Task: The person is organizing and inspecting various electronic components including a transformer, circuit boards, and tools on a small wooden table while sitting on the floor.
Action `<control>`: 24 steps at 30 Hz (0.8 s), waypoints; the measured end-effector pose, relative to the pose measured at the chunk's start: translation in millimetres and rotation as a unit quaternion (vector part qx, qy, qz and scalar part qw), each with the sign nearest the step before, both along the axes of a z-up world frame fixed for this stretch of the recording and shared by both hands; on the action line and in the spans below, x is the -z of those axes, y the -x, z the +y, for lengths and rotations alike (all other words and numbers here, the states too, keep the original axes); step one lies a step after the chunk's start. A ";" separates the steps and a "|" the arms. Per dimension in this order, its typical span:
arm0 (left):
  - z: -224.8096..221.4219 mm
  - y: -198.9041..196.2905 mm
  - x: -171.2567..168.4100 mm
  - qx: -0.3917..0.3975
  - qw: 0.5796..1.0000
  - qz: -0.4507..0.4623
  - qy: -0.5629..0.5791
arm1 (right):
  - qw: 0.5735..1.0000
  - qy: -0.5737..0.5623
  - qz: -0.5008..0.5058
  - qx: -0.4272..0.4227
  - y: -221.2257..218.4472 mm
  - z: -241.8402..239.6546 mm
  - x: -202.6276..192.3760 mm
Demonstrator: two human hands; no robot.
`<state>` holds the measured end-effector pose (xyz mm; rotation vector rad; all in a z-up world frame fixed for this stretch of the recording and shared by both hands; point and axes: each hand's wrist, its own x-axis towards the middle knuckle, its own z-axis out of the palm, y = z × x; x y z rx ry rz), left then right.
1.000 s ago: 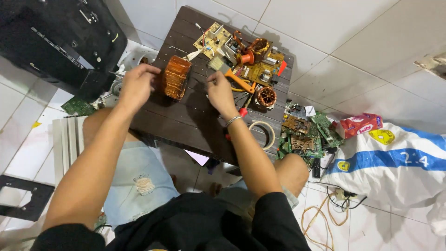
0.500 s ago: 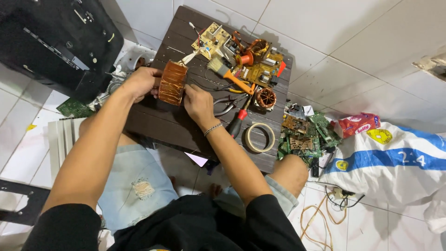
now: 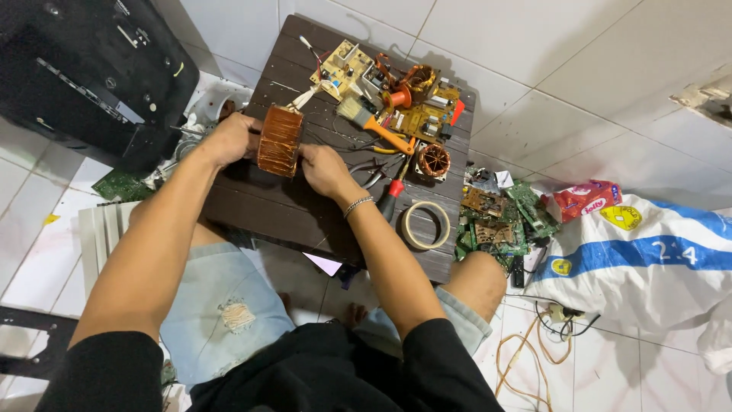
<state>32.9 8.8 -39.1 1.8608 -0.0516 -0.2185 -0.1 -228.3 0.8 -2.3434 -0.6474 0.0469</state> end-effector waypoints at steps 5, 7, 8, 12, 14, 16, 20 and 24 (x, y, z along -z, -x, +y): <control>-4.0 -13.2 11.7 0.023 0.999 0.001 0.042 | 0.995 -0.019 0.094 -0.002 -4.3 -4.5 -8.6; -4.9 -6.1 5.2 0.004 0.999 -0.011 0.042 | 0.994 -0.024 0.106 0.008 0.7 -2.8 -12.6; -5.1 -2.5 2.0 -0.014 0.999 -0.021 0.043 | 0.992 -0.029 0.120 0.018 3.5 -1.6 -14.2; -8.2 13.3 -11.9 -0.045 0.998 -0.023 0.037 | 0.982 -0.073 0.173 0.004 -1.4 -3.6 -7.2; -11.8 14.9 -9.1 -0.050 0.996 -0.029 0.066 | 0.960 -0.154 0.233 0.012 -1.0 -8.7 -9.7; -10.8 18.0 -9.9 -0.048 0.996 -0.022 0.079 | 0.974 -0.146 0.163 0.051 3.2 -16.0 -13.4; -7.9 12.8 -0.2 -0.043 0.998 -0.022 0.036 | 0.954 -0.270 0.059 0.114 31.2 -2.8 -78.9; 3.4 16.0 -14.1 -0.026 1.000 -0.009 0.000 | 0.986 -0.151 0.058 0.039 28.7 5.8 -85.5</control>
